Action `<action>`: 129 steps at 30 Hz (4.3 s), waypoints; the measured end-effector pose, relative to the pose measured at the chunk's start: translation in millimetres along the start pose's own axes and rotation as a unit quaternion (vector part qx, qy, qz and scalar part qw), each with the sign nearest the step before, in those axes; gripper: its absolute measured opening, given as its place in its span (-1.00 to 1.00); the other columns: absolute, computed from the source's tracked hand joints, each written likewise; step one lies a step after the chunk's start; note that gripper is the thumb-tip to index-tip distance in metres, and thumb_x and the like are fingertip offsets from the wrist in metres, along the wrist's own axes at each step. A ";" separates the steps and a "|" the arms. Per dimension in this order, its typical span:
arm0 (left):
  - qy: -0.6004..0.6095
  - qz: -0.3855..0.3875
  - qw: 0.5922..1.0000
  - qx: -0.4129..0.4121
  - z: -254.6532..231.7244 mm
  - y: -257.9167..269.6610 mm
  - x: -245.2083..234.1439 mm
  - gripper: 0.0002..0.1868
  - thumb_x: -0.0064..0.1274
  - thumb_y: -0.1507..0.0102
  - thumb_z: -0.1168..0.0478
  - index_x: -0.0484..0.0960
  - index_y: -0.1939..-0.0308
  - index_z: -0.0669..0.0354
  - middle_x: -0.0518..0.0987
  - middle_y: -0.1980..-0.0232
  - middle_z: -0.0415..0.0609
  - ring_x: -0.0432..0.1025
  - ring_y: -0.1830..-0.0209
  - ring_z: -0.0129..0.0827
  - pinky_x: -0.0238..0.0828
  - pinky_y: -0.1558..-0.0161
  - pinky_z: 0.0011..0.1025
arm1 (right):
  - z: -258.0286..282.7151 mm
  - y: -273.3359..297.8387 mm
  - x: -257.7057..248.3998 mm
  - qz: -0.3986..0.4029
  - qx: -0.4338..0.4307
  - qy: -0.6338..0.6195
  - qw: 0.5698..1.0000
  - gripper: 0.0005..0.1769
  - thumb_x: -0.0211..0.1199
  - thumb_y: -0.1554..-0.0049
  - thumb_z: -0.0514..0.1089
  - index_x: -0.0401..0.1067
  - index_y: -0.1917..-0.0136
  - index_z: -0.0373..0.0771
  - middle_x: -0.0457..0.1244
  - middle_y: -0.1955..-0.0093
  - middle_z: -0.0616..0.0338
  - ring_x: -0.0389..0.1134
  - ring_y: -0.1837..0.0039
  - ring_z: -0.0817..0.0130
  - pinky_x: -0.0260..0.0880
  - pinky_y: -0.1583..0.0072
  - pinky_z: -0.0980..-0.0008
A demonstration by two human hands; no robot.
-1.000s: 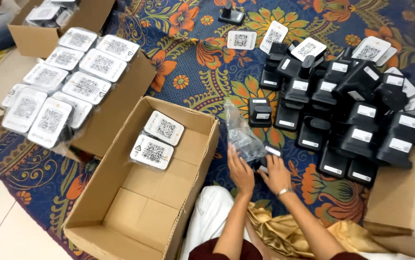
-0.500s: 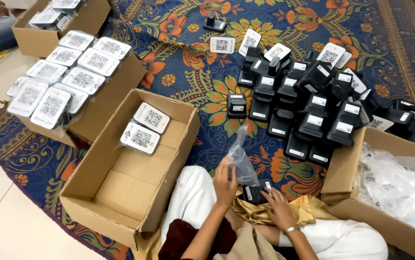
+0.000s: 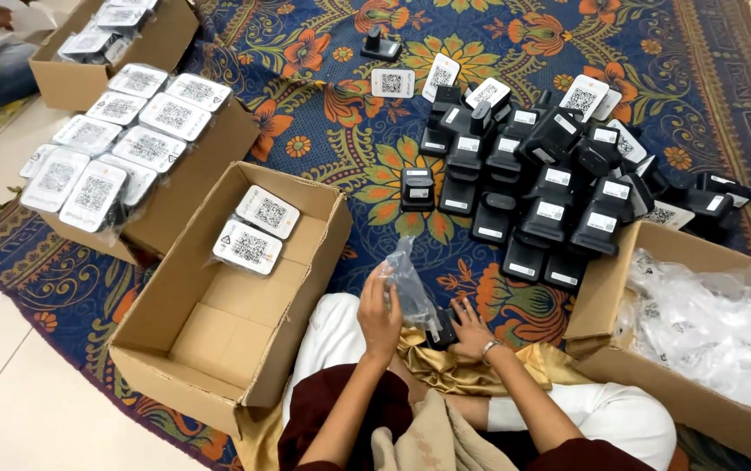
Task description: The person places black electronic devices into plastic bags and then puts them into a cardboard box.
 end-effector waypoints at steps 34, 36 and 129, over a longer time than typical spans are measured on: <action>-0.032 0.138 0.989 0.043 37.2 -38.6 46.5 -0.63 0.00 -0.23 0.45 0.57 -0.13 0.28 0.49 -0.37 0.04 0.52 -0.12 0.06 0.45 -0.08 -0.16 | -113.8 61.2 -0.2 -0.338 0.144 -0.167 0.915 -0.27 0.34 0.02 0.09 0.25 -0.31 -0.31 0.38 0.17 -0.29 0.42 0.11 -0.27 0.42 0.07 -0.13; -0.005 0.160 0.987 0.024 26.5 -36.1 48.3 -0.60 -0.01 -0.25 0.43 0.54 -0.20 0.30 0.47 -0.37 0.05 0.52 -0.10 0.05 0.47 -0.06 -0.18 | -124.6 63.6 16.6 -0.337 0.133 -0.212 0.908 -0.43 0.37 -0.08 0.06 0.34 -0.23 -0.28 0.40 0.19 -0.20 0.46 0.09 -0.17 0.45 0.04 -0.02; -0.414 0.366 0.679 0.483 43.8 -28.9 294.7 -0.84 0.03 -0.20 0.18 0.74 0.29 -0.02 0.62 0.19 -0.07 0.47 0.02 -0.18 0.30 0.02 -0.16 | -48.5 96.4 -177.6 -0.253 -0.066 0.056 0.963 -0.86 0.41 0.00 0.03 0.66 0.14 0.06 0.20 -0.42 0.33 -0.03 -0.62 0.28 -0.35 -0.60 -0.25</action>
Point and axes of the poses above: each hand's wrist, its own y-axis away from the middle knuckle, its own x-axis out of the palm, z = x × y, the point moved 9 cm from there along -y, towards the middle knuckle
